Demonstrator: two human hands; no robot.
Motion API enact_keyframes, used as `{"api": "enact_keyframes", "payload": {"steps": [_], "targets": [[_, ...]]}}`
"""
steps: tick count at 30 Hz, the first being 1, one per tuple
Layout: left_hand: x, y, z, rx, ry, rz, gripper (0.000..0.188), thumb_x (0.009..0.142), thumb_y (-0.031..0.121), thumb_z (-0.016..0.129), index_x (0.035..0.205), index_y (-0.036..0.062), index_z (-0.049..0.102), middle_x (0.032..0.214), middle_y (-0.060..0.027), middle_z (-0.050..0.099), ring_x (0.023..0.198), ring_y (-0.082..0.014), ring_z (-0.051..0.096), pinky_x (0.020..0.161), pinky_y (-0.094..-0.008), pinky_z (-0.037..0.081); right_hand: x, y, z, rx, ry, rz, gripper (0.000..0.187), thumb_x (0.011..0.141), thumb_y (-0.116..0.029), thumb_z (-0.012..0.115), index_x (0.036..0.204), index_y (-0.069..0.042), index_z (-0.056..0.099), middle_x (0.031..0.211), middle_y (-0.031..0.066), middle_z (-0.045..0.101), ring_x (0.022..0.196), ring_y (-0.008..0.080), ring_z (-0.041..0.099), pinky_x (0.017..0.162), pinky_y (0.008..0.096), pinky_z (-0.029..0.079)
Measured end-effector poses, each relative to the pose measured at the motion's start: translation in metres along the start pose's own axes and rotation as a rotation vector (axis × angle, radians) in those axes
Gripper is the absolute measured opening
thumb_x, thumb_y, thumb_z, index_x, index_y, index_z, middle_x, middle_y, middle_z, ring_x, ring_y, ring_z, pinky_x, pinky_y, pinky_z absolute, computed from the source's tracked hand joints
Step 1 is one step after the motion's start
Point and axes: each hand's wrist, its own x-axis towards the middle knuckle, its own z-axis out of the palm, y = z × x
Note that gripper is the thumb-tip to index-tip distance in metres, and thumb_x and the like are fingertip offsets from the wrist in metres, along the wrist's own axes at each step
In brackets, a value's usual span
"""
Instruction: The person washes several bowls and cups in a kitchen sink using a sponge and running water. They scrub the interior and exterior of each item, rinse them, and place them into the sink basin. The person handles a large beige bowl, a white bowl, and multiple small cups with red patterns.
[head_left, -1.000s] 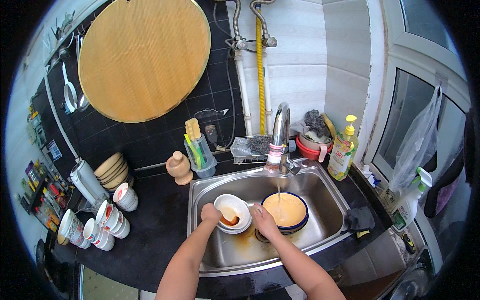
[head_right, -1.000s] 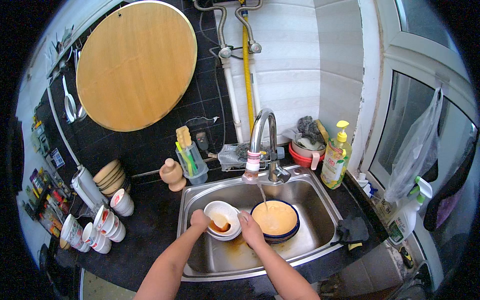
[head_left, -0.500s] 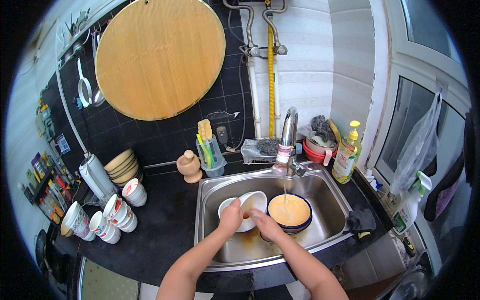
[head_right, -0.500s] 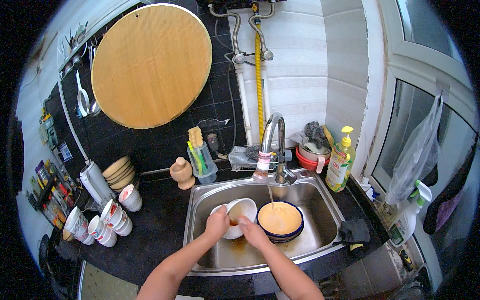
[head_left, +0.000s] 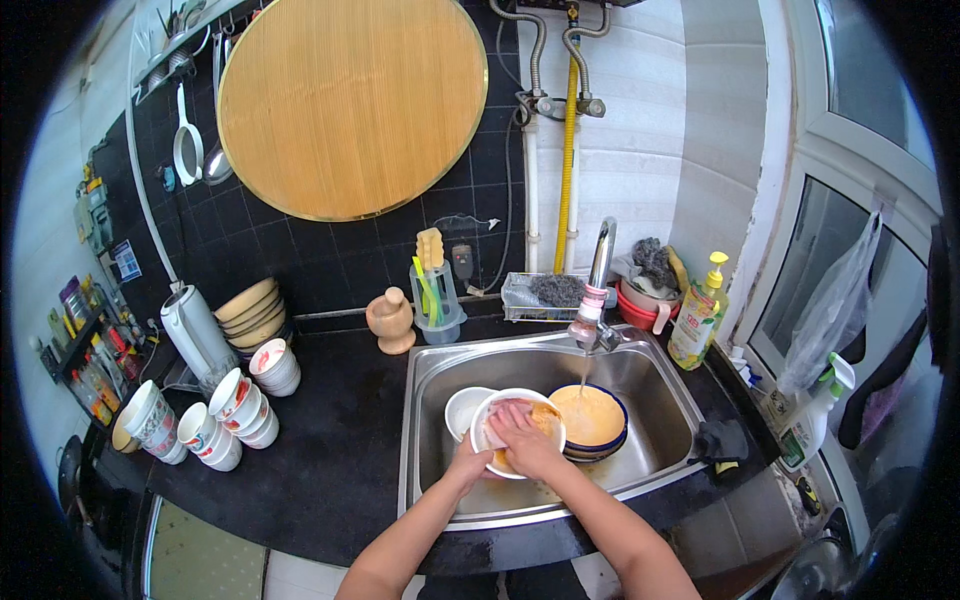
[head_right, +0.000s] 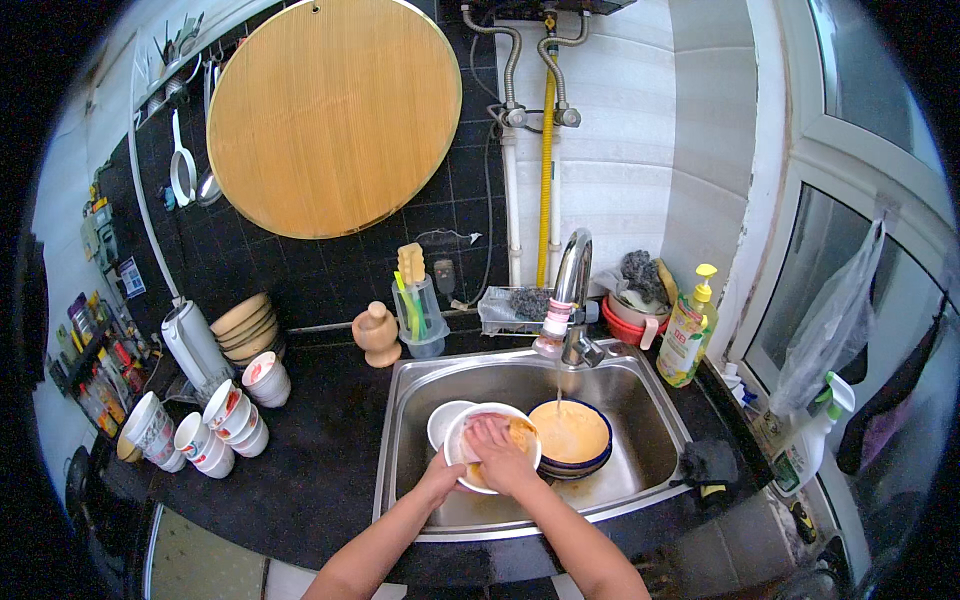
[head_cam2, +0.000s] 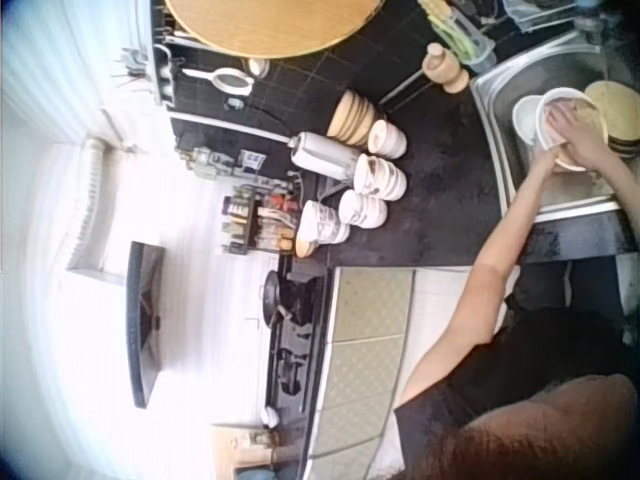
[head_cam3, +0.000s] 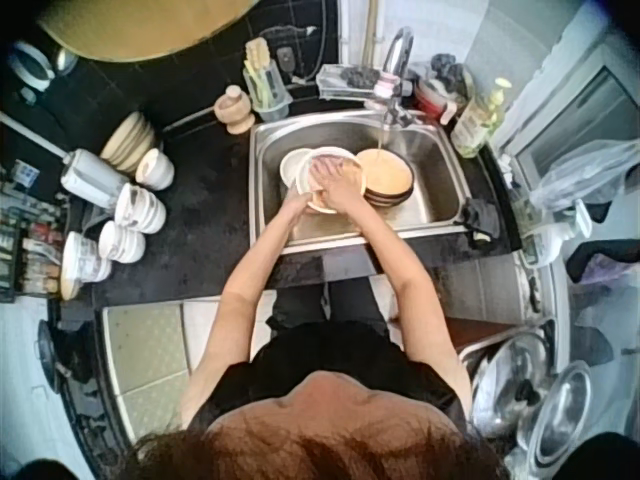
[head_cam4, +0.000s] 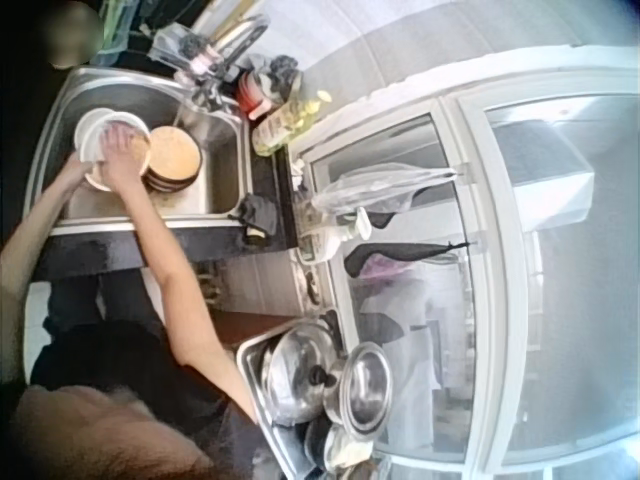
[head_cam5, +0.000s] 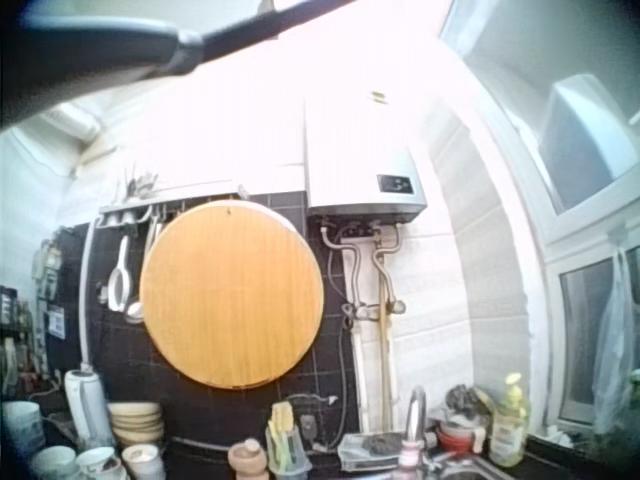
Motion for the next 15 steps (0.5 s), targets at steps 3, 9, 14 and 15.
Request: {"api": "enact_keyframes", "payload": {"steps": [3, 9, 14, 15], "targets": [[0.007, -0.005, -0.004, -0.11, -0.054, 0.063, 0.066, 0.068, -0.011, 0.043, 0.129, 0.0112, 0.028, 0.114, -0.014, 0.048, 0.096, -0.031, 0.056, 0.06, -0.042, 0.056, -0.003, 0.005, 0.005, 0.413, -0.196, -0.14, 0.046, 0.083, -0.026, 0.042, 0.125, -0.005, 0.044, 0.134, 0.0118, 0.038, 0.126, 0.0302, 0.031, 0.104, 0.0383, 0.022], [0.004, 0.001, -0.006, -0.127, 0.027, 0.019, 0.068, 0.066, -0.011, 0.04, 0.128, 0.0122, 0.027, 0.117, -0.0151, 0.044, 0.097, -0.0351, 0.055, 0.061, -0.0448, 0.057, -0.008, 0.003, -0.03, -0.278, -0.132, -0.01, 0.044, 0.082, -0.026, 0.042, 0.12, -0.005, 0.048, 0.122, 0.0108, 0.049, 0.119, 0.0233, 0.04, 0.099, 0.0369, 0.031], [0.007, -0.007, -0.007, -0.15, -0.073, 0.037, 0.065, 0.071, -0.006, 0.047, 0.129, 0.0129, 0.025, 0.116, -0.0134, 0.046, 0.096, -0.0319, 0.056, 0.06, -0.0421, 0.057, 0.013, -0.011, -0.026, -0.054, -0.088, -0.191, 0.044, 0.084, -0.026, 0.038, 0.121, -0.005, 0.048, 0.128, 0.0113, 0.044, 0.125, 0.0246, 0.032, 0.101, 0.0363, 0.029], [0.01, -0.01, -0.009, -0.18, -0.091, 0.066, 0.064, 0.071, -0.005, 0.047, 0.129, 0.0125, 0.025, 0.115, -0.0134, 0.046, 0.096, -0.0316, 0.056, 0.061, -0.0417, 0.057, 0.01, -0.011, -0.018, 0.028, -0.156, -0.244, 0.044, 0.084, -0.027, 0.038, 0.121, -0.006, 0.048, 0.129, 0.0112, 0.043, 0.125, 0.0254, 0.032, 0.101, 0.036, 0.028]]}}
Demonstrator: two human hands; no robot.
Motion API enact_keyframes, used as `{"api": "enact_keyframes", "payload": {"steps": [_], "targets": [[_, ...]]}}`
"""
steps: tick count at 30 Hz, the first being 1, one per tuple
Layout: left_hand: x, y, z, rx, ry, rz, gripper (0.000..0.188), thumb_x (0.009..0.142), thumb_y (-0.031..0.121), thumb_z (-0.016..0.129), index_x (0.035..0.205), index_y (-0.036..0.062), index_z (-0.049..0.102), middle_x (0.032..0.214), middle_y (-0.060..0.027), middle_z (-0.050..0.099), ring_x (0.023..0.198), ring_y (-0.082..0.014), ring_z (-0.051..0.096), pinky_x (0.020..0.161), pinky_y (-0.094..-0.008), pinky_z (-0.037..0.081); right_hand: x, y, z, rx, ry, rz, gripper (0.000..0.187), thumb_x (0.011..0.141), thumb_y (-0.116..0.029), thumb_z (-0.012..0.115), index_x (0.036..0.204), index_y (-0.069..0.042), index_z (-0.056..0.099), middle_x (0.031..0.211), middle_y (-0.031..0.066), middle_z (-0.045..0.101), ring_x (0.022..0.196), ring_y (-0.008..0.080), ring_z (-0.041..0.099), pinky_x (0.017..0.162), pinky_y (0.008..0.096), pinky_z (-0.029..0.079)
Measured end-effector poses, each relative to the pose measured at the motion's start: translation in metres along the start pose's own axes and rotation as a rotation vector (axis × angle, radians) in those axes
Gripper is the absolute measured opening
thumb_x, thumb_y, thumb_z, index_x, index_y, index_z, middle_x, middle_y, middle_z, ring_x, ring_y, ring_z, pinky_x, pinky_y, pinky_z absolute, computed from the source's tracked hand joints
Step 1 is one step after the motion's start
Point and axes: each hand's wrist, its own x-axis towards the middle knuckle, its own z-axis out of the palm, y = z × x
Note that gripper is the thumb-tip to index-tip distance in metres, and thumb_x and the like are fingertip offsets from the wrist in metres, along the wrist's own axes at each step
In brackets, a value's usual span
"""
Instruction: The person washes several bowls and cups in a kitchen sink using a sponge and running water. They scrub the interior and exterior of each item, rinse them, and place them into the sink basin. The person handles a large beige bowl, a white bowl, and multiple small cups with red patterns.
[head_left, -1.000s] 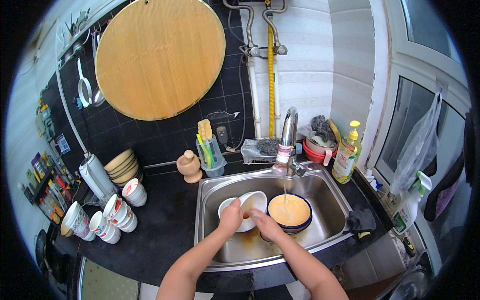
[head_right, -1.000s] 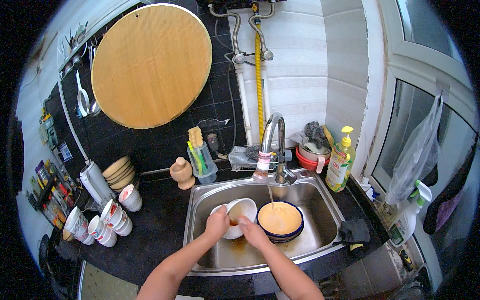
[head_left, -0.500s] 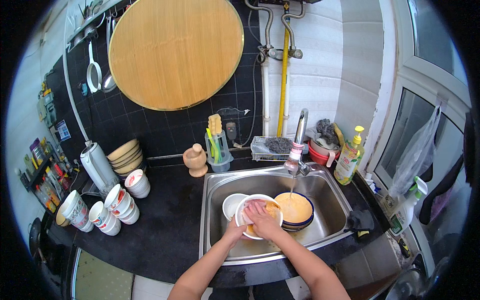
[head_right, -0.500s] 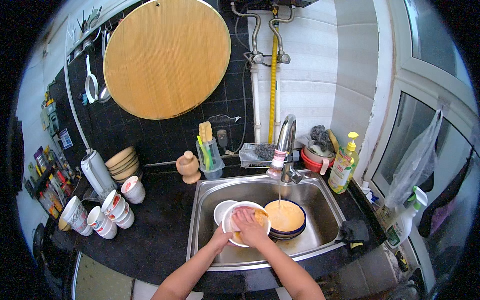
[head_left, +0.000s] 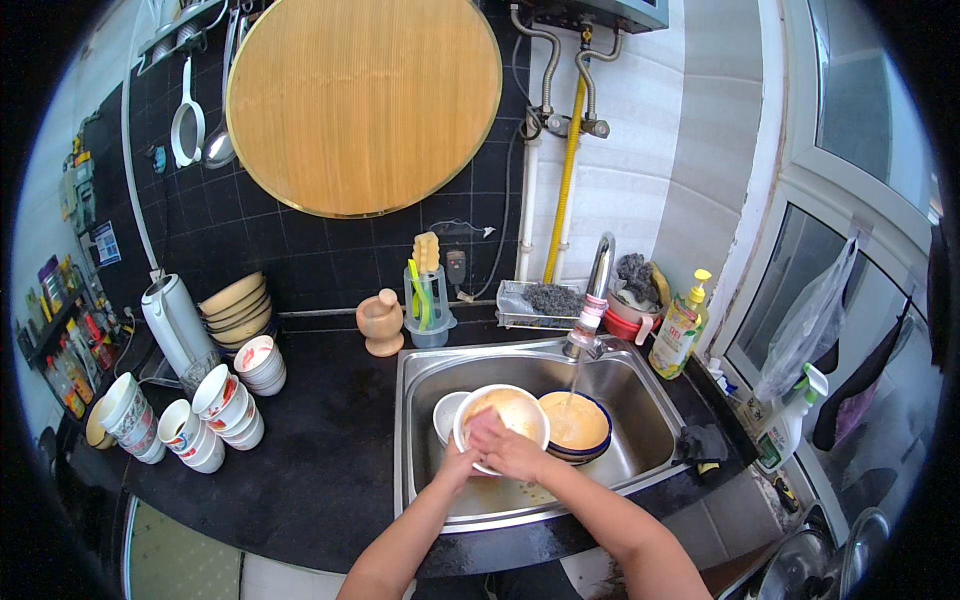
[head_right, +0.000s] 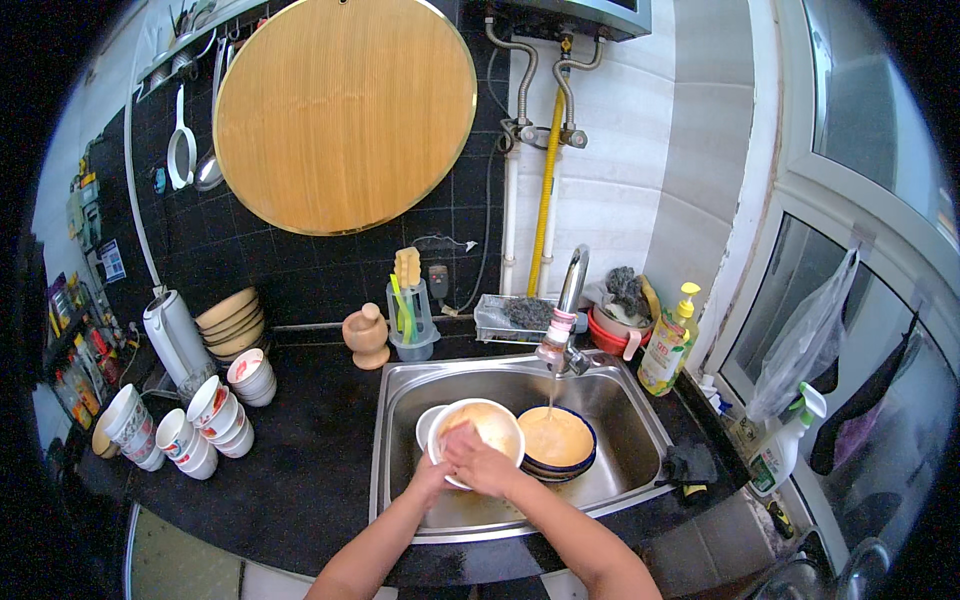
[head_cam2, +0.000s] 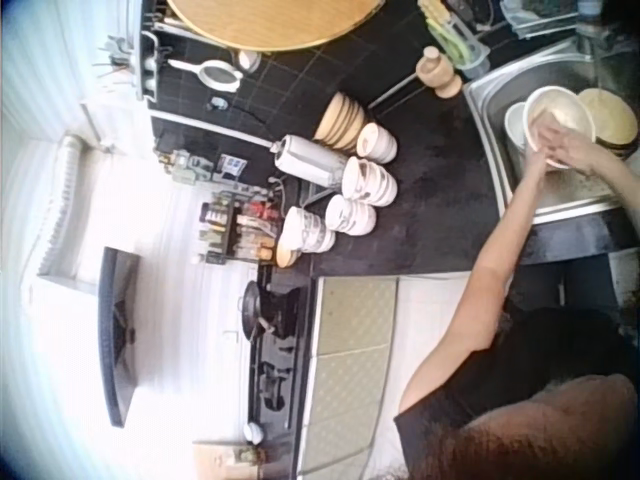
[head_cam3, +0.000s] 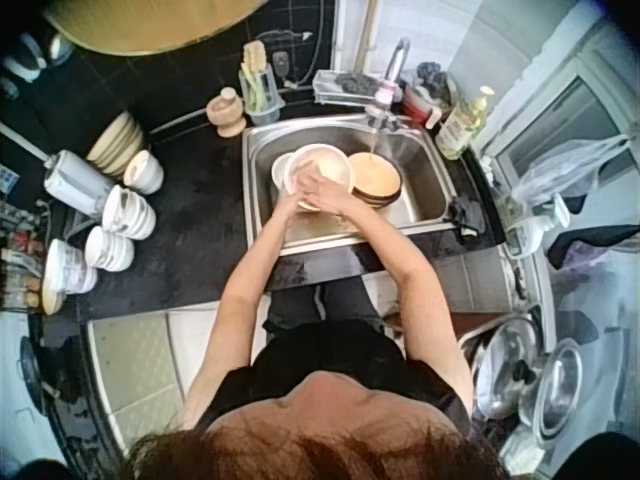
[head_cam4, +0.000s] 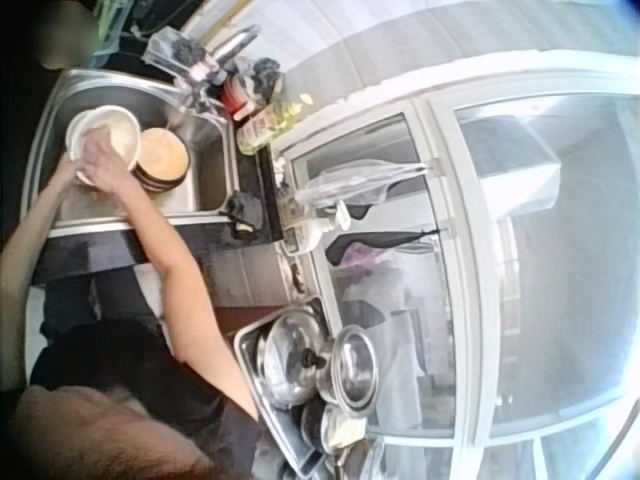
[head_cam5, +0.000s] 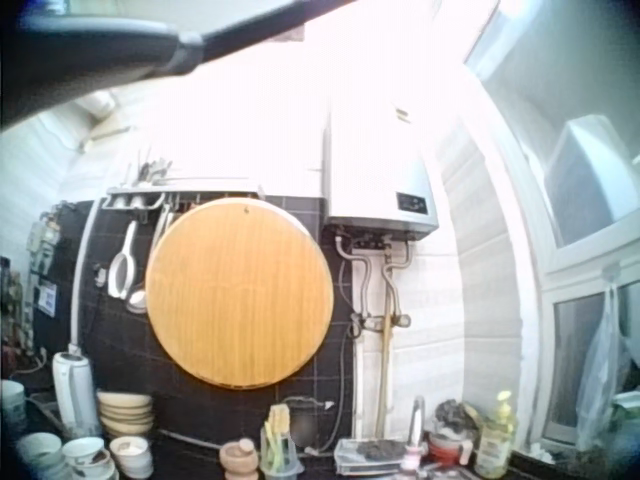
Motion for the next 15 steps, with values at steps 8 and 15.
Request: {"api": "enact_keyframes", "payload": {"steps": [8, 15], "targets": [[-0.01, 0.018, 0.006, 0.031, 0.018, -0.065, 0.064, 0.064, -0.006, 0.044, 0.125, 0.0061, 0.033, 0.107, -0.0148, 0.052, 0.089, -0.0318, 0.059, 0.06, -0.0412, 0.056, -0.01, 0.018, -0.03, -0.326, 0.306, 0.131, 0.017, 0.074, -0.016, 0.051, 0.088, -0.011, 0.06, 0.105, 0.0059, 0.051, 0.106, 0.0259, 0.047, 0.084, 0.0383, 0.04], [-0.007, 0.01, -0.004, -0.1, -0.262, -0.272, 0.068, 0.064, -0.007, 0.043, 0.128, 0.0103, 0.028, 0.107, -0.0164, 0.051, 0.087, -0.0348, 0.059, 0.059, -0.0451, 0.056, 0.033, -0.003, -0.046, -0.184, 0.129, -0.122, 0.02, 0.075, -0.014, 0.049, 0.094, -0.009, 0.053, 0.098, 0.0095, 0.047, 0.094, 0.0265, 0.047, 0.079, 0.0389, 0.041]]}}
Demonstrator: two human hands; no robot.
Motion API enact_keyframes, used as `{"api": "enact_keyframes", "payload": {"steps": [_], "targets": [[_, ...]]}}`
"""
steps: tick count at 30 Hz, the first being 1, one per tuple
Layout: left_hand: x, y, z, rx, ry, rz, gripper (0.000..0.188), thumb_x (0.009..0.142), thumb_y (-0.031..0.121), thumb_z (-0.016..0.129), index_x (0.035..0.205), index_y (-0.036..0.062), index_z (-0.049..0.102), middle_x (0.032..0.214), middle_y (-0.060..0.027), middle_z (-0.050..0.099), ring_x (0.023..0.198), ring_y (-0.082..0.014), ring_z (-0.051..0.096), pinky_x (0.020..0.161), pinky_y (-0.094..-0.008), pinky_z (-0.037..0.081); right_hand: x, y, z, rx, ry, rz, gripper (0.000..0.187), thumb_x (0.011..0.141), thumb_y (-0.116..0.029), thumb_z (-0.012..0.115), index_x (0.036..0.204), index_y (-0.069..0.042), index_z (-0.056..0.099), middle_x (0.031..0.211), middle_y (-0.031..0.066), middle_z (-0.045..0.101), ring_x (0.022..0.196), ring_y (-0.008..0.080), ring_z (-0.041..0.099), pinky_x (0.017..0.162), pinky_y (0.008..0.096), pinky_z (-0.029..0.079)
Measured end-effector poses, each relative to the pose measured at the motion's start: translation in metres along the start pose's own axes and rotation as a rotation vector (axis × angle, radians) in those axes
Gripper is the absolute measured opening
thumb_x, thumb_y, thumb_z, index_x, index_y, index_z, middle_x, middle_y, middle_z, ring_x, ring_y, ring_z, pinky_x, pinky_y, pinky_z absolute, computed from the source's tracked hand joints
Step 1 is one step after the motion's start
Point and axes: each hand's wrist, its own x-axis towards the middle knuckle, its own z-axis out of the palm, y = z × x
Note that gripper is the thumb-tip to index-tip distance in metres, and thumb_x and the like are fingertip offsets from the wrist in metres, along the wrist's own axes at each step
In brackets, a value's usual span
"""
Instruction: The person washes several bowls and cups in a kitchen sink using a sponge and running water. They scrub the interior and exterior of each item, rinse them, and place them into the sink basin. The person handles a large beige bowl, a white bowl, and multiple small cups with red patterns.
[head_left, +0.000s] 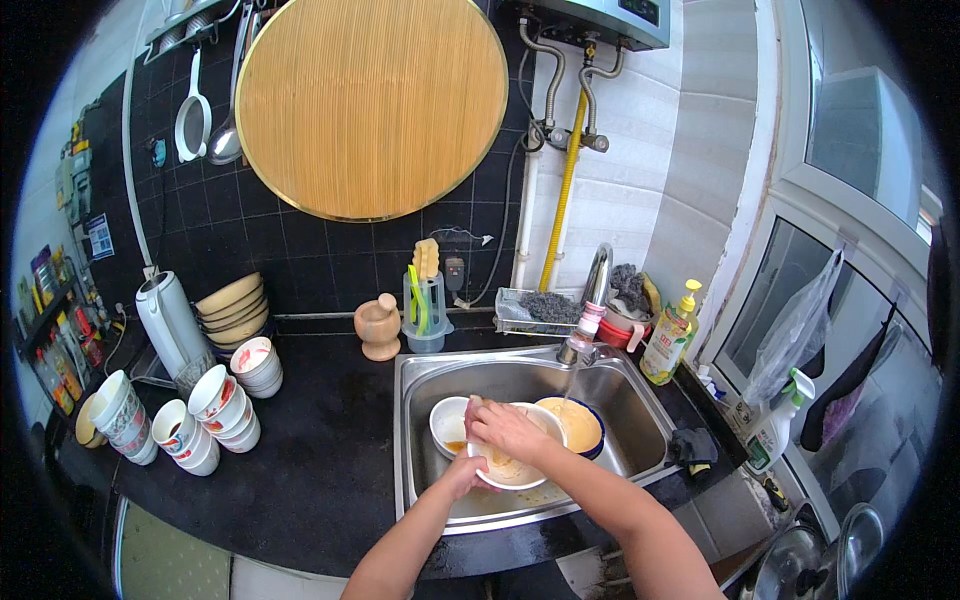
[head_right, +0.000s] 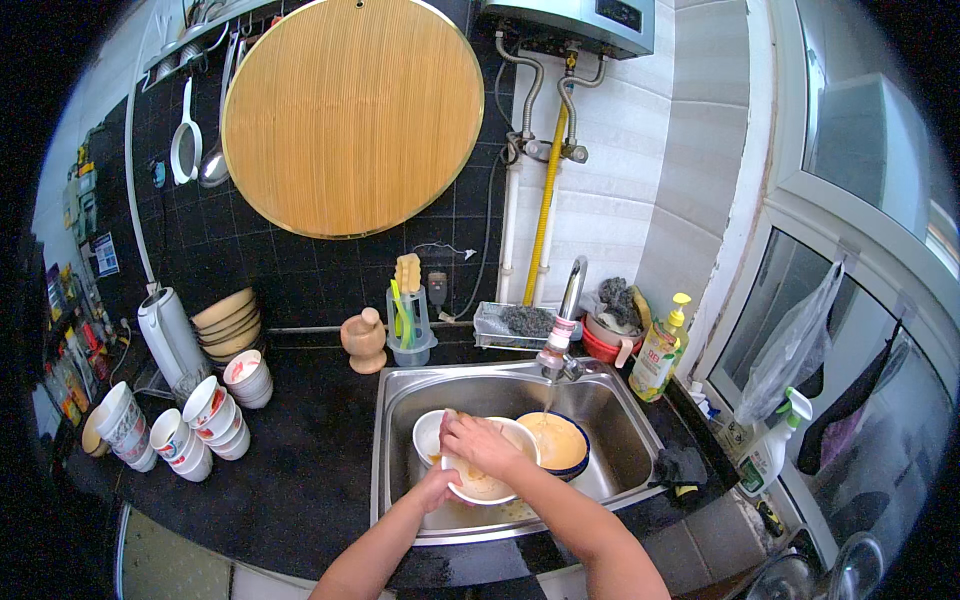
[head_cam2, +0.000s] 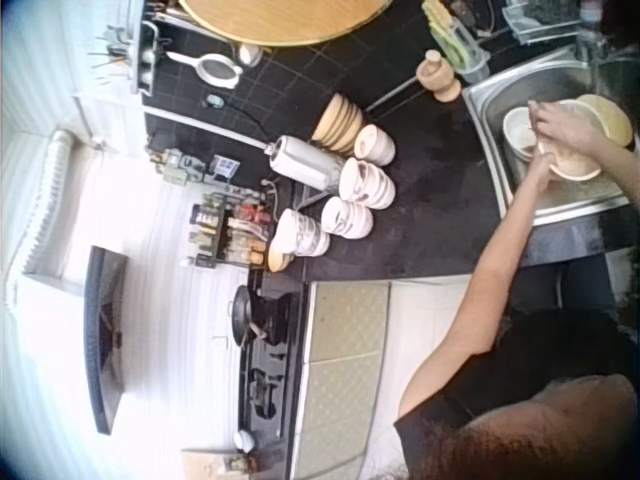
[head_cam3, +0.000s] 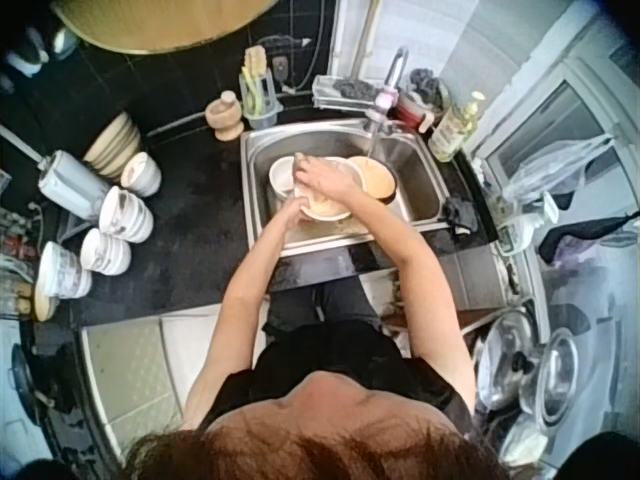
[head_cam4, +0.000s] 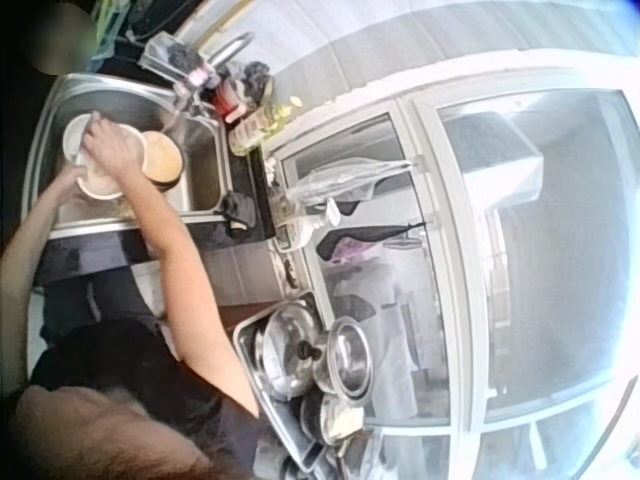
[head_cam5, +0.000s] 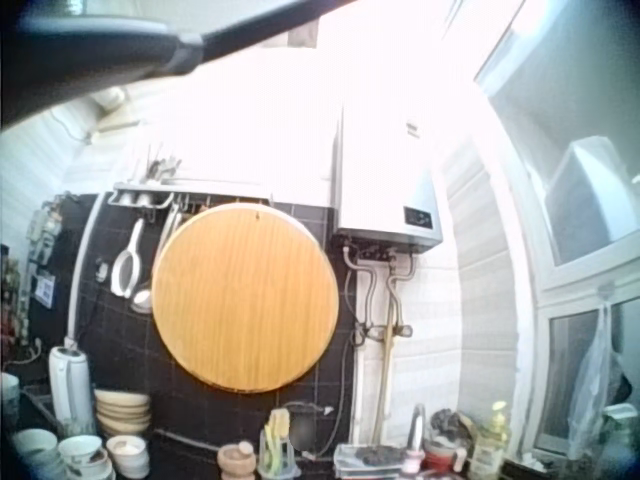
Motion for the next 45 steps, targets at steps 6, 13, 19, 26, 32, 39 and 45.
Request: {"api": "enact_keyframes", "payload": {"steps": [6, 13, 19, 26, 32, 39, 45], "targets": [[0.002, -0.003, 0.012, 0.121, 0.327, 0.27, 0.071, 0.065, -0.009, 0.041, 0.131, 0.0112, 0.023, 0.114, -0.0157, 0.047, 0.094, -0.0322, 0.057, 0.062, -0.0419, 0.056, -0.016, 0.021, -0.006, -0.092, 0.239, 0.634, 0.015, 0.074, -0.021, 0.056, 0.076, -0.005, 0.054, 0.09, 0.0146, 0.052, 0.084, 0.031, 0.052, 0.07, 0.0387, 0.046], [0.035, -0.026, -0.024, 0.185, 0.503, 0.56, 0.077, 0.065, -0.013, 0.036, 0.134, 0.014, 0.016, 0.12, -0.0183, 0.041, 0.105, -0.0343, 0.05, 0.061, -0.0426, 0.057, -0.055, -0.005, 0.051, 0.499, 0.106, 1.125, 0.03, 0.067, -0.03, 0.066, 0.069, -0.003, 0.052, 0.077, 0.0184, 0.055, 0.069, 0.0323, 0.058, 0.064, 0.0395, 0.047], [0.008, -0.004, 0.006, 0.096, 0.247, 0.207, 0.075, 0.064, -0.011, 0.04, 0.132, 0.0127, 0.018, 0.117, -0.0173, 0.042, 0.101, -0.0377, 0.052, 0.058, -0.0457, 0.057, -0.033, 0.018, 0.015, -0.07, 0.368, 0.876, 0.017, 0.074, -0.02, 0.06, 0.074, -0.003, 0.054, 0.081, 0.0175, 0.052, 0.075, 0.0342, 0.051, 0.069, 0.0416, 0.044], [0.006, -0.01, 0.008, 0.069, 0.024, 0.171, 0.073, 0.069, -0.004, 0.047, 0.133, 0.0149, 0.019, 0.122, -0.0122, 0.042, 0.103, -0.0299, 0.053, 0.073, -0.0441, 0.054, 0.001, -0.012, 0.018, 0.205, 0.243, 0.202, 0.024, 0.061, -0.007, 0.063, 0.081, -0.005, 0.052, 0.096, 0.0125, 0.051, 0.088, 0.0311, 0.05, 0.076, 0.0395, 0.041], [0.0, -0.005, 0.014, -0.004, 0.021, 0.267, 0.074, 0.067, -0.007, 0.049, 0.132, 0.0163, 0.021, 0.117, -0.0095, 0.045, 0.1, -0.0255, 0.053, 0.072, -0.0407, 0.053, -0.025, -0.017, 0.029, 0.643, 0.082, 0.408, 0.018, 0.069, -0.01, 0.062, 0.086, -0.008, 0.056, 0.083, 0.0104, 0.058, 0.077, 0.0275, 0.055, 0.075, 0.0404, 0.04], [0.005, -0.004, 0.001, -0.023, 0.316, 0.351, 0.075, 0.067, -0.006, 0.046, 0.134, 0.0141, 0.018, 0.118, -0.0137, 0.045, 0.095, -0.0284, 0.057, 0.062, -0.0375, 0.056, -0.051, -0.017, -0.008, -0.202, -0.08, 0.301, 0.021, 0.077, -0.022, 0.05, 0.087, -0.006, 0.06, 0.098, 0.011, 0.057, 0.102, 0.0238, 0.049, 0.084, 0.0379, 0.035], [0.012, -0.008, 0.0, -0.054, 0.395, 0.423, 0.051, 0.086, 0.015, 0.051, 0.131, 0.0101, 0.028, 0.116, -0.0127, 0.047, 0.096, -0.0239, 0.056, 0.065, -0.0353, 0.055, -0.04, -0.034, 0.007, -0.202, -0.065, 0.391, 0.025, 0.078, -0.024, 0.051, 0.093, -0.005, 0.057, 0.103, 0.0122, 0.055, 0.104, 0.0229, 0.049, 0.084, 0.0386, 0.036]]}}
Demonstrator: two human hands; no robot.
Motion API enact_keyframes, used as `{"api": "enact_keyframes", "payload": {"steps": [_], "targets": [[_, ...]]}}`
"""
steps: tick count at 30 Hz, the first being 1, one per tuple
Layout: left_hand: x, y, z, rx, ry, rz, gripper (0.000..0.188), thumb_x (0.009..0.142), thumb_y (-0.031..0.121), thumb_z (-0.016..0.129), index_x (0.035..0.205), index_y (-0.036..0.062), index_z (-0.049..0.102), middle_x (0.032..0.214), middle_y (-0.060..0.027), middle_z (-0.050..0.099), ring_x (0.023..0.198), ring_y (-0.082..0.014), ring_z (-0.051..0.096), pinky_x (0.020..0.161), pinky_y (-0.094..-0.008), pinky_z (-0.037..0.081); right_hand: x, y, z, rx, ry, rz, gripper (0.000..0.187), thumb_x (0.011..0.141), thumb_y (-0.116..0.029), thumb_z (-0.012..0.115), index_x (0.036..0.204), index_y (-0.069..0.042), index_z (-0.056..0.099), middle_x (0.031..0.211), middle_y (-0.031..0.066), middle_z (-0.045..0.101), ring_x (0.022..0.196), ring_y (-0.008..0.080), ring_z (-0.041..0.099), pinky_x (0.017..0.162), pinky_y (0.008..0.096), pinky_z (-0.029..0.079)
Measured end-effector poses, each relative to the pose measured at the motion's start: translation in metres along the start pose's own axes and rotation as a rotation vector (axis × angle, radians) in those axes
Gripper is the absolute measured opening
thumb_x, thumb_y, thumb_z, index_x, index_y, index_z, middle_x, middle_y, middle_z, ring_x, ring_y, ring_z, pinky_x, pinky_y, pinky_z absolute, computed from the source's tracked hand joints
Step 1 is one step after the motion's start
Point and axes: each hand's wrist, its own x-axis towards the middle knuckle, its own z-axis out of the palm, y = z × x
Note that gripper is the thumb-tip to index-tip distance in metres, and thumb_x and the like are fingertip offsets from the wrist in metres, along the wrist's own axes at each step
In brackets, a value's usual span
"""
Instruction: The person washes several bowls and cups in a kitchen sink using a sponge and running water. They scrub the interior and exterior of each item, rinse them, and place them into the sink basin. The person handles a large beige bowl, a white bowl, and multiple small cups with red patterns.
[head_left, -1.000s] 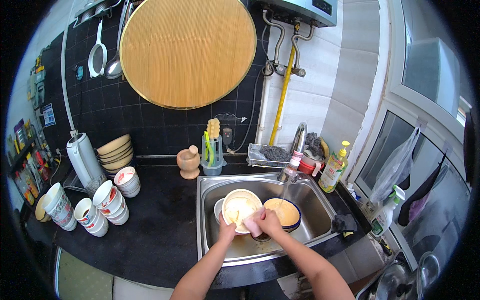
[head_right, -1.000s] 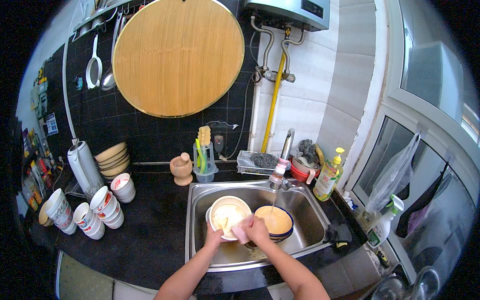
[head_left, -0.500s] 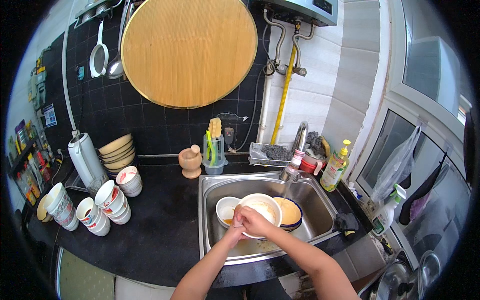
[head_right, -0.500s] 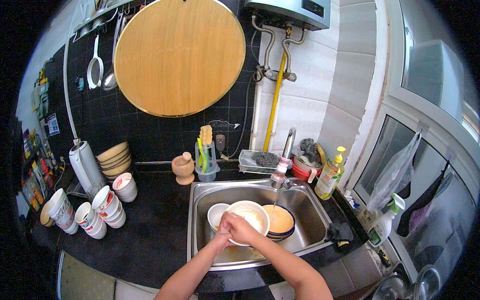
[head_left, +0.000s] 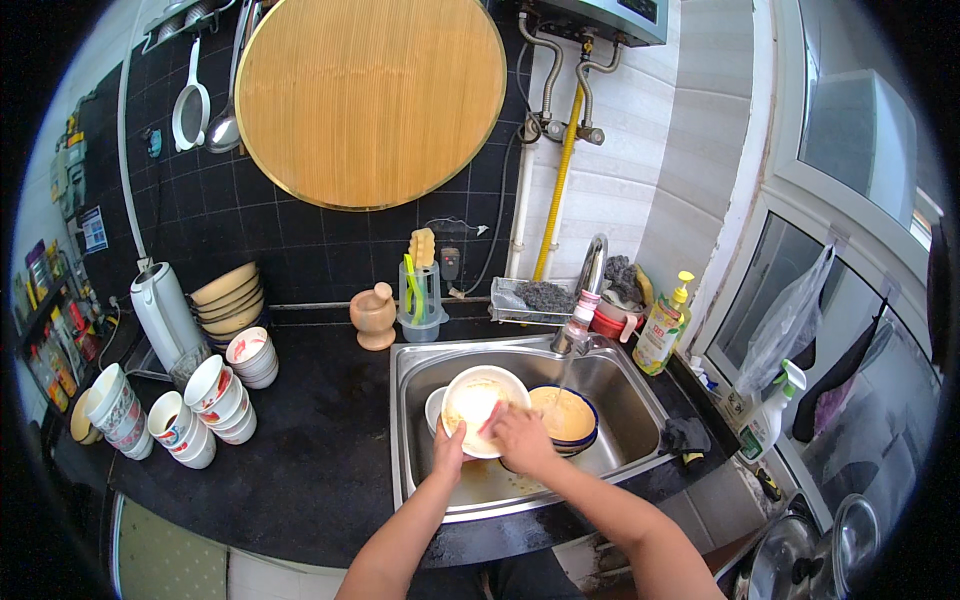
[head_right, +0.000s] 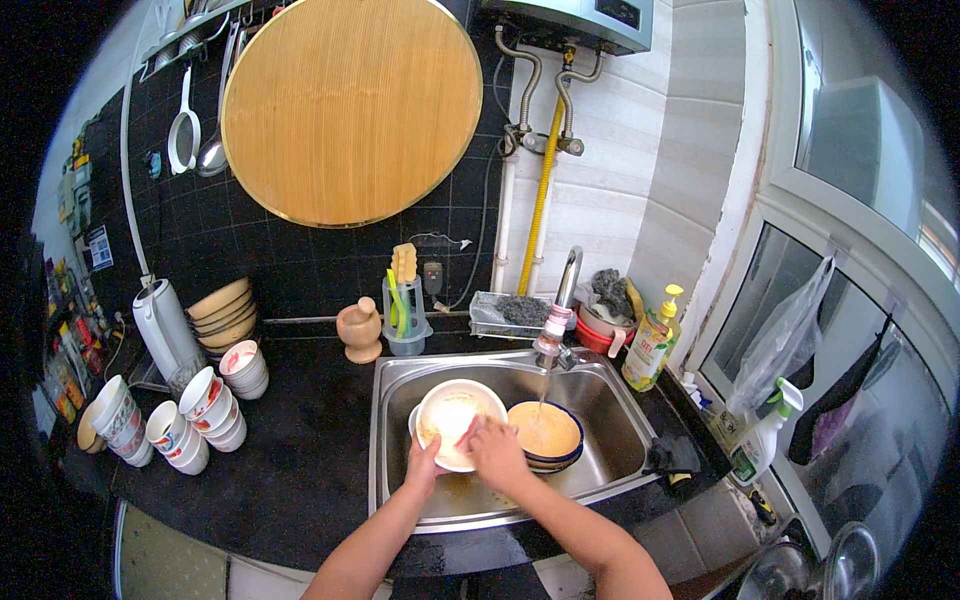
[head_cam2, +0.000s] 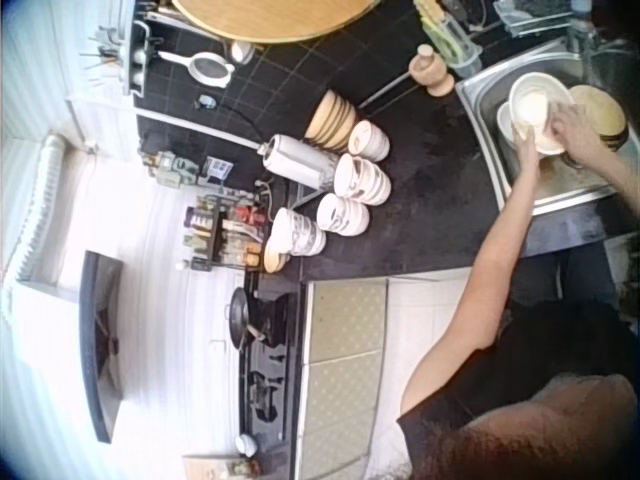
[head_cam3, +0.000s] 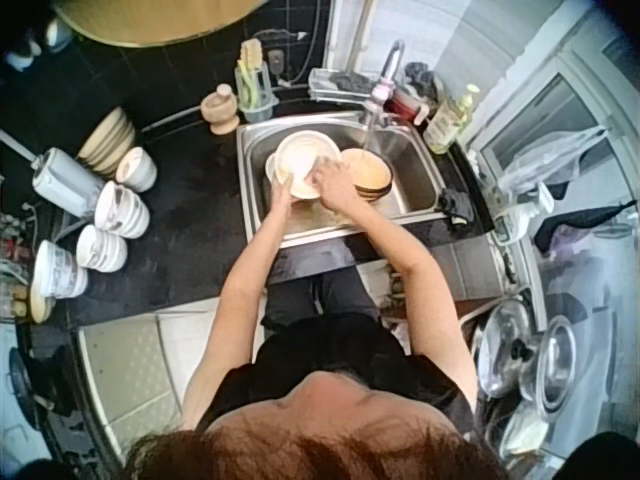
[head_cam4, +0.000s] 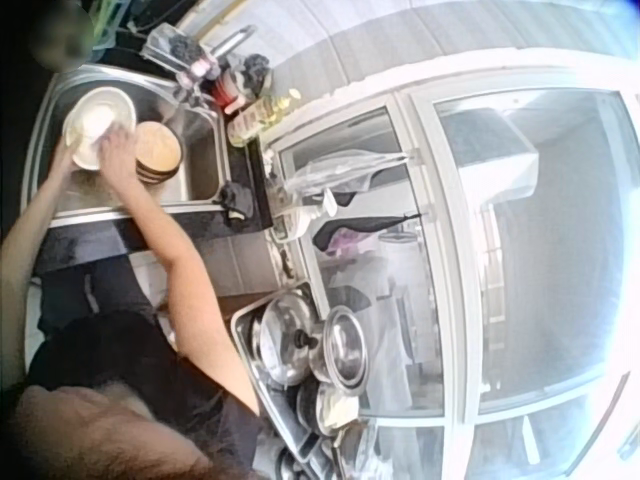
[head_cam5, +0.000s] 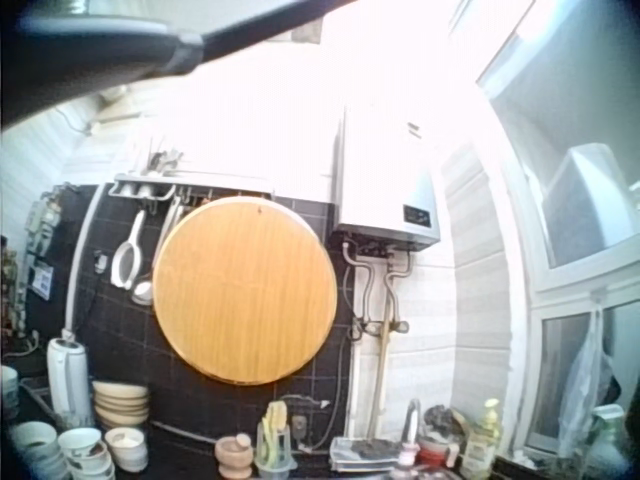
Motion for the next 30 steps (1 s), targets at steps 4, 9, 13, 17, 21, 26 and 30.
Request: {"api": "enact_keyframes", "payload": {"steps": [4, 9, 13, 17, 21, 26, 30], "targets": [[0.033, -0.036, -0.029, 0.08, 0.027, 0.216, 0.044, 0.09, 0.025, 0.045, 0.129, 0.0136, 0.028, 0.114, -0.0126, 0.05, 0.098, -0.0246, 0.056, 0.065, -0.0413, 0.055, -0.008, -0.046, 0.007, 0.415, 0.04, -0.001, 0.034, 0.085, -0.028, 0.047, 0.112, -0.008, 0.053, 0.109, 0.0134, 0.053, 0.101, 0.0219, 0.053, 0.082, 0.0396, 0.039], [0.009, -0.009, -0.013, 0.075, 0.12, 0.059, 0.043, 0.091, 0.029, 0.043, 0.127, 0.0063, 0.037, 0.113, -0.0134, 0.05, 0.096, -0.0211, 0.055, 0.073, -0.0334, 0.05, -0.017, -0.001, -0.002, -0.036, -0.088, -0.129, 0.057, 0.065, -0.032, 0.067, 0.114, -0.009, 0.05, 0.112, 0.0084, 0.049, 0.117, 0.0274, 0.037, 0.093, 0.0411, 0.031], [0.003, -0.001, -0.002, 0.138, 0.042, -0.103, 0.049, 0.089, 0.035, 0.047, 0.128, 0.0066, 0.037, 0.11, -0.0141, 0.053, 0.093, -0.0233, 0.057, 0.072, -0.0336, 0.051, -0.009, 0.016, -0.005, -0.214, -0.141, -0.112, 0.071, 0.057, -0.016, 0.068, 0.123, -0.008, 0.043, 0.126, 0.0099, 0.042, 0.123, 0.0274, 0.033, 0.098, 0.0427, 0.029], [0.024, -0.027, -0.02, 0.086, -0.024, -0.042, 0.049, 0.09, 0.037, 0.042, 0.127, 0.0056, 0.037, 0.108, -0.0145, 0.054, 0.091, -0.0261, 0.059, 0.066, -0.0387, 0.054, -0.005, -0.003, 0.003, 0.224, -0.068, -0.264, 0.072, 0.055, -0.011, 0.068, 0.123, -0.008, 0.043, 0.123, 0.0113, 0.045, 0.117, 0.0288, 0.04, 0.091, 0.0406, 0.038], [0.017, -0.012, -0.019, -0.037, -0.03, -0.225, 0.047, 0.091, 0.04, 0.038, 0.123, 0.0048, 0.04, 0.108, -0.0151, 0.054, 0.089, -0.0276, 0.059, 0.063, -0.0426, 0.054, -0.001, -0.019, 0.005, 0.406, 0.085, -0.232, 0.045, 0.062, -0.014, 0.066, 0.105, -0.009, 0.052, 0.099, 0.0095, 0.057, 0.09, 0.0269, 0.057, 0.074, 0.0346, 0.047], [-0.002, 0.018, -0.005, -0.106, -0.2, -0.353, 0.061, 0.086, 0.058, 0.03, 0.115, 0.0068, 0.045, 0.098, -0.0117, 0.057, 0.08, -0.023, 0.061, 0.055, -0.0372, 0.053, 0.005, -0.022, -0.023, 0.306, 0.027, -0.224, 0.025, 0.068, -0.022, 0.065, 0.087, -0.009, 0.056, 0.078, 0.0093, 0.06, 0.07, 0.0261, 0.059, 0.062, 0.0369, 0.048], [0.005, 0.015, -0.011, 0.057, -0.349, -0.406, 0.067, 0.081, 0.067, 0.028, 0.113, 0.0111, 0.047, 0.091, -0.0082, 0.057, 0.067, -0.0146, 0.054, 0.047, -0.0279, 0.044, 0.01, -0.023, -0.038, 0.426, -0.056, 0.088, 0.024, 0.072, -0.028, 0.065, 0.081, -0.007, 0.058, 0.074, 0.0133, 0.061, 0.067, 0.0281, 0.06, 0.059, 0.0354, 0.048]]}}
